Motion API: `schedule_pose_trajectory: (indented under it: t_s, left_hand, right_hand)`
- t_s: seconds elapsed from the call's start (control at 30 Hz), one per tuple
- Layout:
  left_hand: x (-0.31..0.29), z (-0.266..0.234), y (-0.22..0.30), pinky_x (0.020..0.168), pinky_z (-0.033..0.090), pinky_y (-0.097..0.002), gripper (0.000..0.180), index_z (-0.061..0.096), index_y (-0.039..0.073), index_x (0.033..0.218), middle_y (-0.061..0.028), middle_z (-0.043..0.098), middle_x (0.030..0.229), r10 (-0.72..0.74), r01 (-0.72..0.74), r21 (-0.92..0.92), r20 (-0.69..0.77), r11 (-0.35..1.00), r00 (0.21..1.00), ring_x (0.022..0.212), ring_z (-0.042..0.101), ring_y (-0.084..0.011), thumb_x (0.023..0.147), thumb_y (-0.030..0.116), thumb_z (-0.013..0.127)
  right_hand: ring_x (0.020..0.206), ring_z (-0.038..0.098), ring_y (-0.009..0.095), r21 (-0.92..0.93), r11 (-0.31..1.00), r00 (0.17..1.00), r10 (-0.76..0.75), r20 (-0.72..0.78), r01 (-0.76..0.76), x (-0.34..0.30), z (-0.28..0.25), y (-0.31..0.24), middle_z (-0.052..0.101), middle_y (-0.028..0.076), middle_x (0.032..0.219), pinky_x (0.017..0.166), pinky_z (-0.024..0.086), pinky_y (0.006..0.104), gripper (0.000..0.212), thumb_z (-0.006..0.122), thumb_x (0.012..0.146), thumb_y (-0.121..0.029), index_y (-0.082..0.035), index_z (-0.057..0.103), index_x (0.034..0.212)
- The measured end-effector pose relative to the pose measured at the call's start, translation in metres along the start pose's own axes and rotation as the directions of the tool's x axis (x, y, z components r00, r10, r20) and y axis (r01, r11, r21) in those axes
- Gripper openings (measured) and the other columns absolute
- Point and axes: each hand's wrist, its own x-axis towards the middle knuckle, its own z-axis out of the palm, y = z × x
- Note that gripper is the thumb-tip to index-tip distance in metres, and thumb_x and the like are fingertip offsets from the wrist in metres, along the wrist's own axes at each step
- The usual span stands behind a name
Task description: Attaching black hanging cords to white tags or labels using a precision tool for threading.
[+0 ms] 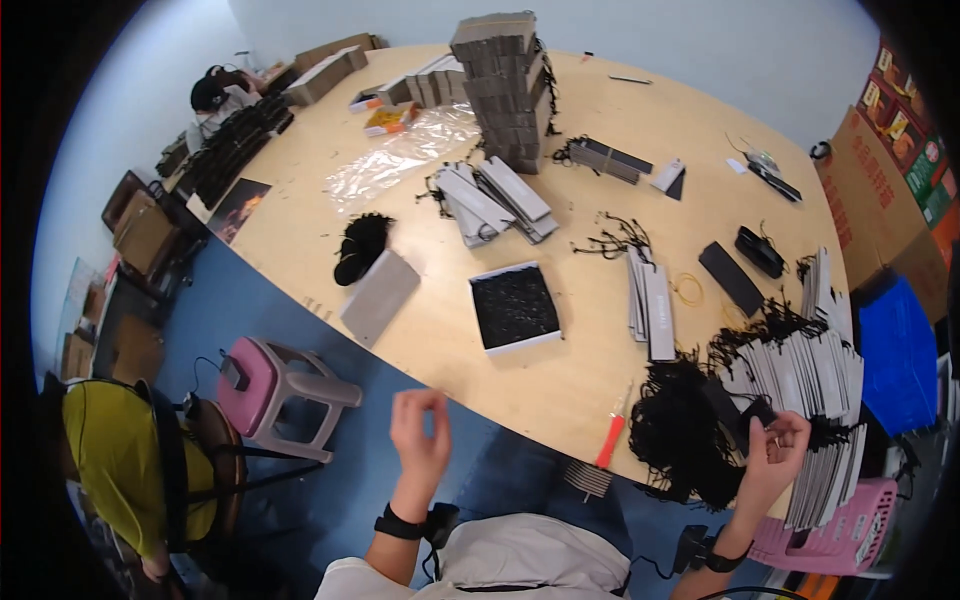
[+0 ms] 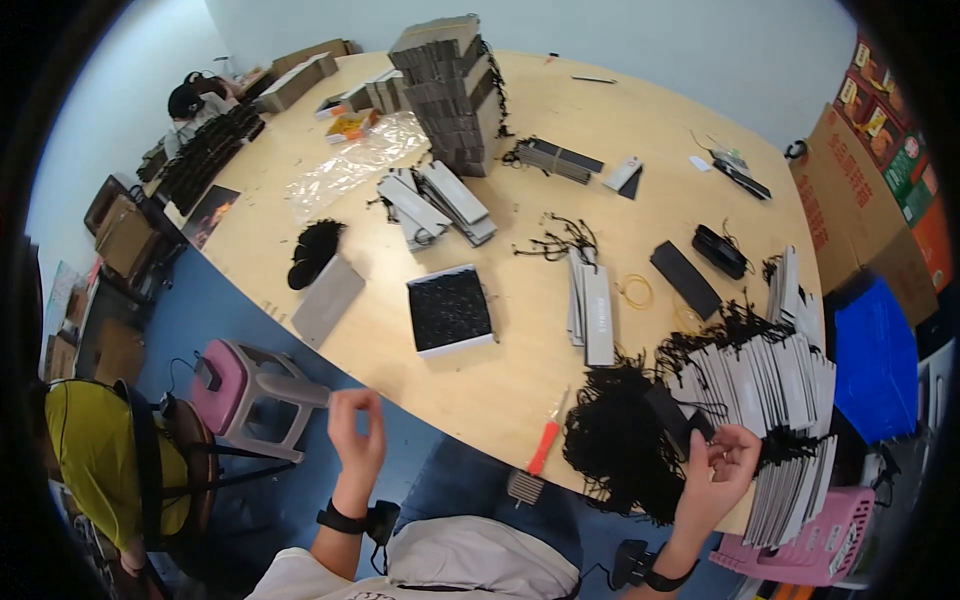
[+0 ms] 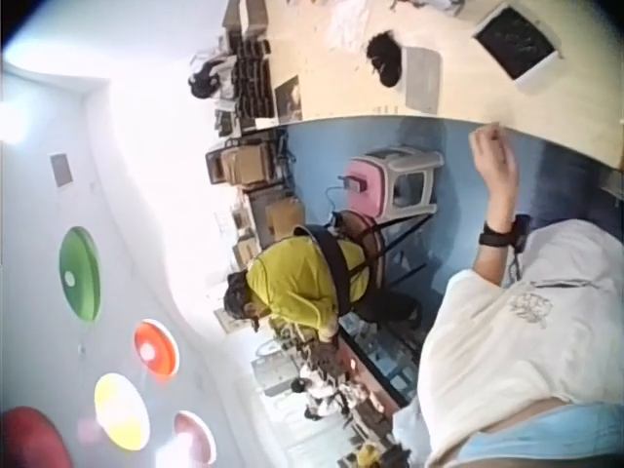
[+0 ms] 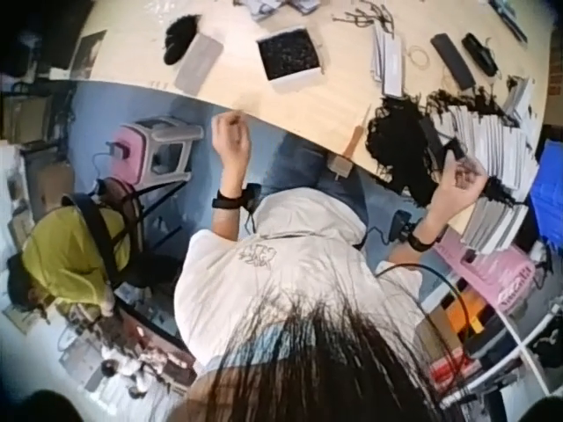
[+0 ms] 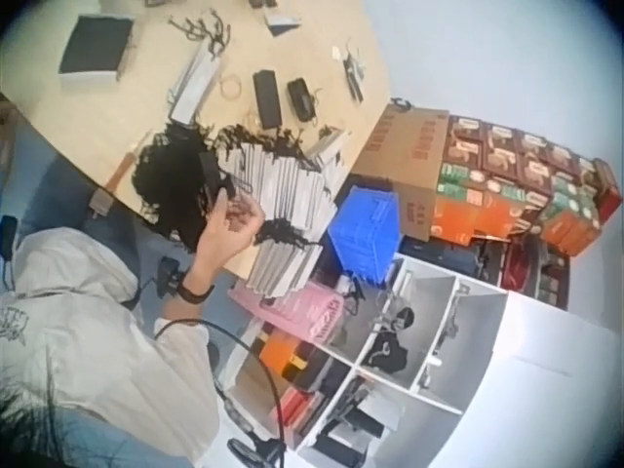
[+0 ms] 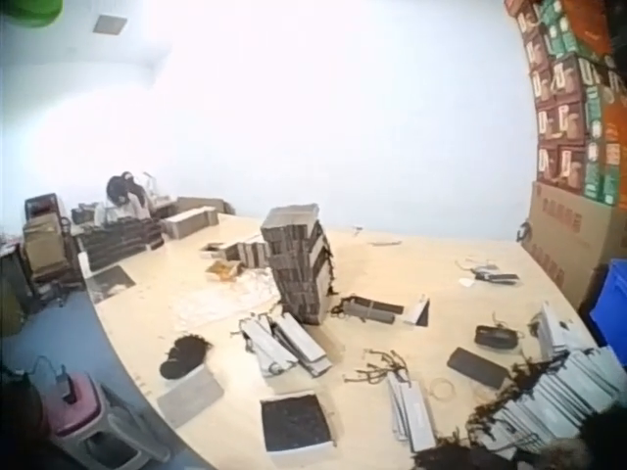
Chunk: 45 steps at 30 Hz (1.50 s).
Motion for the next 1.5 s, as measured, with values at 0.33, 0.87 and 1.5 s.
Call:
schedule_pose_trajectory:
  t_s: [0.33,0.87,1.5]
  left_hand:
    - [0.039,-0.018,-0.075,0.075,0.046,-0.0353,0.021,0.061,0.003,0.111,-0.0103,0.056,0.097,-0.175,0.273,0.266,-0.341,0.924,0.924,0.082,0.054,-0.0224,0.091,0.01,0.067]
    - [0.033,-0.009,-0.089,0.07,0.045,-0.0303,0.011,0.059,-0.002,0.092,-0.0091,0.057,0.089,-0.129,0.156,0.036,-0.398,0.987,0.908,0.079,0.055,-0.0188,0.096,0.008,0.062]
    - [0.014,-0.056,0.026,0.075,0.047,-0.0231,0.011,0.055,-0.001,0.109,-0.0085,0.064,0.097,-0.256,0.176,-0.365,-0.183,0.914,0.949,0.083,0.059,-0.0109,0.099,0.004,0.057]
  right_hand:
    - [0.06,0.056,0.009,0.009,0.992,0.966,-0.123,-0.227,0.128,0.003,-0.004,0.006,0.062,0.01,0.071,0.056,0.046,0.0212,0.015,0.06,0.098,-0.005,0.002,0.053,0.109]
    - [0.082,0.068,0.027,0.131,0.959,0.947,-0.273,0.17,0.253,-0.054,-0.028,-0.019,0.067,0.02,0.095,0.072,0.058,0.0349,0.016,0.06,0.083,0.01,0.005,0.063,0.098]
    - [0.059,0.065,0.029,-0.05,0.934,0.585,-0.179,0.791,0.353,-0.131,0.04,0.026,0.063,0.012,0.071,0.051,0.052,0.0366,0.011,0.069,0.087,-0.009,-0.001,0.06,0.087]
